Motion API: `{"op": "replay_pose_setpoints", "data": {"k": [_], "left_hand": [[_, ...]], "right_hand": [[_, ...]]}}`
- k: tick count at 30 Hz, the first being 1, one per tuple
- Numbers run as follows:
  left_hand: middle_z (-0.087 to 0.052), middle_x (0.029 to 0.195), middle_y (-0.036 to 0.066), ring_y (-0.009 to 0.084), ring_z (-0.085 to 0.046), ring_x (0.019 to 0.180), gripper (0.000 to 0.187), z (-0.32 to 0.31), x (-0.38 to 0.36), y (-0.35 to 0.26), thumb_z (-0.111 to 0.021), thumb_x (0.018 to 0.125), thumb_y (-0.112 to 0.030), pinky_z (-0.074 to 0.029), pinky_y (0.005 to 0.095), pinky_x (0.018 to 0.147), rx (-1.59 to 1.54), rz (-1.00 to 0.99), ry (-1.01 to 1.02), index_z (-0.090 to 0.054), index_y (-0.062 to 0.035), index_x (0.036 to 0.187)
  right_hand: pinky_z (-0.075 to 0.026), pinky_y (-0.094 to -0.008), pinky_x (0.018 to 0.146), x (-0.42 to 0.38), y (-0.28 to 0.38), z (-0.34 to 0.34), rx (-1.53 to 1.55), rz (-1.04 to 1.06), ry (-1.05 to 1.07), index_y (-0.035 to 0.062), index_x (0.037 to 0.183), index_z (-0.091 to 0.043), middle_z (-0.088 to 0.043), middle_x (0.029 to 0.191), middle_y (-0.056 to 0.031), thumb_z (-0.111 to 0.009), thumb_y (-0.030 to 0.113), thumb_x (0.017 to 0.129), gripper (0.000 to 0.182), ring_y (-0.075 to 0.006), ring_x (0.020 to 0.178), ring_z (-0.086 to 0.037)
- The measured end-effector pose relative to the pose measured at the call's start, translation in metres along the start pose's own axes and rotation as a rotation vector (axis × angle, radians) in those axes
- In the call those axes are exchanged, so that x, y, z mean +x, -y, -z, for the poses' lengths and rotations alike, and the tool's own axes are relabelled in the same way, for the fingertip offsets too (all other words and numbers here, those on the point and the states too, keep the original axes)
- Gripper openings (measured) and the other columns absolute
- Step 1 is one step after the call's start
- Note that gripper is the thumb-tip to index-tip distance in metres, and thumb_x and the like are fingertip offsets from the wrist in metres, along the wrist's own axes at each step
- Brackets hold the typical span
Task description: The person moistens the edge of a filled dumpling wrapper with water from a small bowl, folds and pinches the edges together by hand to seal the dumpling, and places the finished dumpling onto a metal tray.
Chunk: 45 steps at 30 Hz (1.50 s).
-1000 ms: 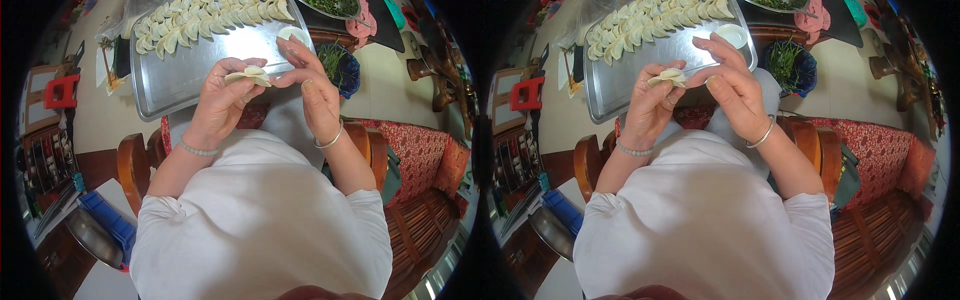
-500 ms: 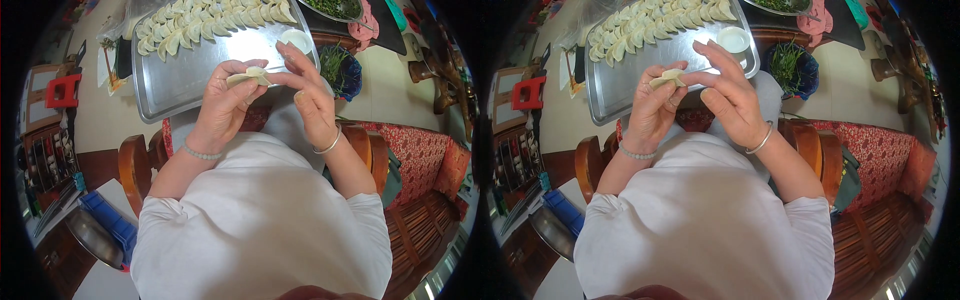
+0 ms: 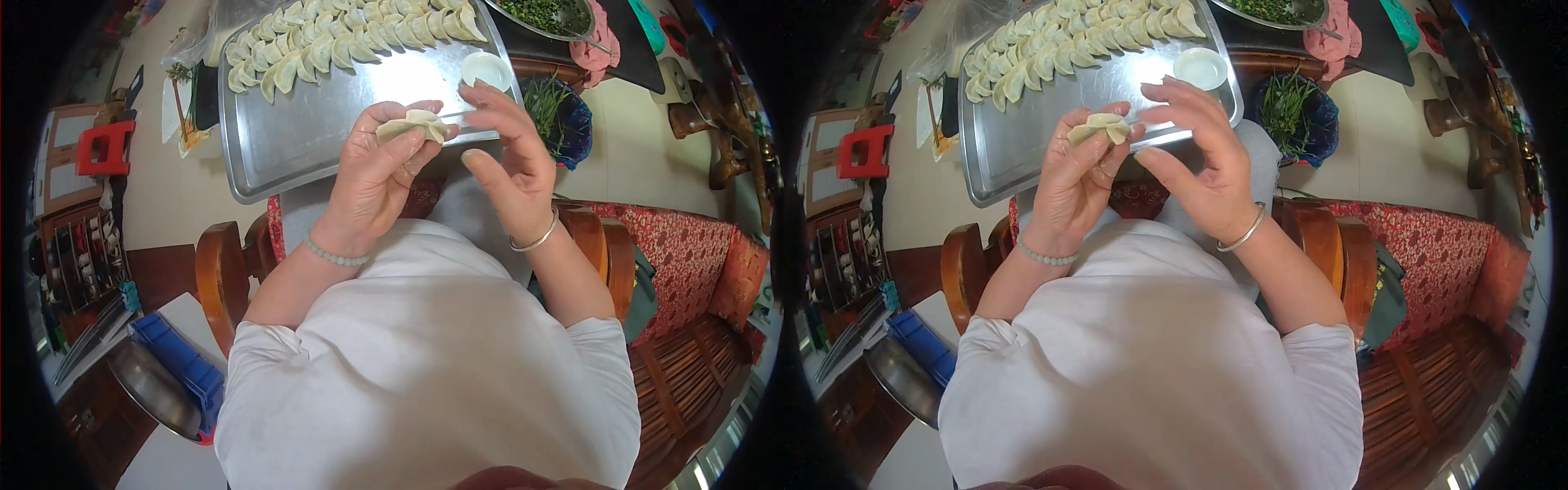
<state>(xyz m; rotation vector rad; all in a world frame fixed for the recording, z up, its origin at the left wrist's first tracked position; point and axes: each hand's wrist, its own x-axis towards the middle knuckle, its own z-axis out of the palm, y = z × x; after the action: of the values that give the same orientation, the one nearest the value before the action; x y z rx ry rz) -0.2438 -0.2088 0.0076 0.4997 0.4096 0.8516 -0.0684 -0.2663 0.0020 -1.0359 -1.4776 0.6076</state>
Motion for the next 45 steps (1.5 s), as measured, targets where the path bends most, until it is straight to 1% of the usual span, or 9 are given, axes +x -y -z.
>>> {"op": "replay_pose_setpoints", "data": {"k": [5, 8, 11, 20, 23, 27, 29, 36, 45], "left_hand": [[-0.055, 0.123, 0.018, 0.0308, -0.061, 0.107, 0.024, -0.005, -0.002, 0.004, -0.057, 0.089, 0.001, -0.053, 0.0352, 0.092, 0.038, 0.024, 0.031, -0.049, -0.0063, 0.111], [-0.055, 0.12, 0.017, 0.0292, -0.062, 0.105, 0.027, -0.007, -0.002, 0.006, -0.056, 0.089, 0.002, -0.053, 0.035, 0.09, 0.107, 0.061, 0.051, -0.046, -0.0043, 0.113], [-0.056, 0.119, 0.017, 0.0285, -0.062, 0.104, 0.033, -0.012, -0.002, 0.006, -0.056, 0.089, 0.002, -0.053, 0.0348, 0.089, 0.195, 0.092, 0.064, -0.043, -0.0037, 0.119], [-0.057, 0.117, 0.017, 0.0252, -0.061, 0.104, 0.041, -0.012, -0.003, -0.001, -0.057, 0.089, 0.0, -0.051, 0.0358, 0.092, 0.196, 0.106, 0.052, -0.039, -0.0033, 0.126], [-0.057, 0.118, 0.016, 0.0241, -0.06, 0.106, 0.04, -0.011, -0.003, -0.001, -0.057, 0.09, -0.001, -0.05, 0.036, 0.093, 0.175, 0.105, 0.05, -0.04, -0.0035, 0.126], [-0.056, 0.12, 0.015, 0.0234, -0.058, 0.11, 0.039, -0.01, -0.004, 0.001, -0.057, 0.09, -0.001, -0.049, 0.0372, 0.097, 0.166, 0.098, 0.051, -0.042, -0.0033, 0.126], [-0.056, 0.12, 0.014, 0.0231, -0.058, 0.11, 0.04, -0.011, -0.005, 0.0, -0.057, 0.09, -0.001, -0.047, 0.0378, 0.099, 0.153, 0.101, 0.078, -0.041, -0.003, 0.126], [-0.052, 0.127, 0.011, 0.022, -0.051, 0.122, 0.045, -0.014, -0.007, -0.002, -0.055, 0.088, 0.0, -0.042, 0.037, 0.104, 0.166, 0.15, 0.2, -0.041, -0.0055, 0.131], [-0.054, 0.121, 0.012, 0.0188, -0.054, 0.115, 0.046, -0.017, -0.008, -0.001, -0.056, 0.087, 0.001, -0.042, 0.035, 0.103, 0.137, 0.145, 0.172, -0.04, -0.0004, 0.13]], "right_hand": [[-0.036, -0.037, 0.104, -0.001, 0.003, -0.008, 0.057, -0.025, -0.079, 0.0067, 0.132, -0.047, -0.056, 0.127, -0.0115, -0.08, 0.011, 0.07, 0.07, -0.0252, 0.121, -0.049], [-0.034, -0.0389, 0.107, 0.005, 0.013, -0.007, 0.007, -0.012, -0.015, 0.0026, 0.14, -0.035, -0.052, 0.132, -0.0172, -0.079, 0.003, 0.07, 0.083, -0.0264, 0.124, -0.049], [-0.036, -0.0376, 0.105, 0.005, 0.014, -0.005, 0.071, -0.1, 0.067, 0.003, 0.141, -0.035, -0.051, 0.134, -0.0162, -0.079, 0.003, 0.07, 0.084, -0.0238, 0.124, -0.05], [-0.046, -0.0314, 0.093, -0.001, 0.006, -0.008, 0.11, -0.073, -0.037, 0.0079, 0.129, -0.053, -0.063, 0.115, -0.0065, -0.075, 0.003, 0.075, 0.058, -0.0194, 0.105, -0.06], [-0.042, -0.0353, 0.1, -0.003, 0.008, -0.004, 0.023, -0.084, -0.018, -0.0008, 0.13, -0.048, -0.064, 0.117, -0.0136, -0.072, -0.005, 0.076, 0.06, -0.022, 0.112, -0.059], [-0.043, -0.0348, 0.098, -0.003, 0.005, -0.005, -0.036, 0.003, -0.017, -0.0011, 0.127, -0.051, -0.066, 0.11, -0.0127, -0.072, -0.006, 0.075, 0.056, -0.0216, 0.109, -0.061], [-0.048, -0.0289, 0.088, -0.002, 0.007, -0.009, 0.028, -0.022, -0.122, 0.0069, 0.12, -0.06, -0.069, 0.099, -0.0061, -0.073, 0.0, 0.075, 0.048, -0.018, 0.098, -0.063], [-0.049, -0.0278, 0.083, -0.003, 0.008, -0.008, -0.038, -0.015, -0.15, 0.007, 0.117, -0.062, -0.069, 0.099, -0.0062, -0.073, -0.002, 0.074, 0.046, -0.0165, 0.094, -0.063], [-0.049, -0.0265, 0.081, -0.001, 0.009, -0.005, -0.071, 0.055, -0.142, 0.0039, 0.109, -0.062, -0.071, 0.093, -0.006, -0.07, -0.004, 0.076, 0.035, -0.0148, 0.087, -0.067]]}}
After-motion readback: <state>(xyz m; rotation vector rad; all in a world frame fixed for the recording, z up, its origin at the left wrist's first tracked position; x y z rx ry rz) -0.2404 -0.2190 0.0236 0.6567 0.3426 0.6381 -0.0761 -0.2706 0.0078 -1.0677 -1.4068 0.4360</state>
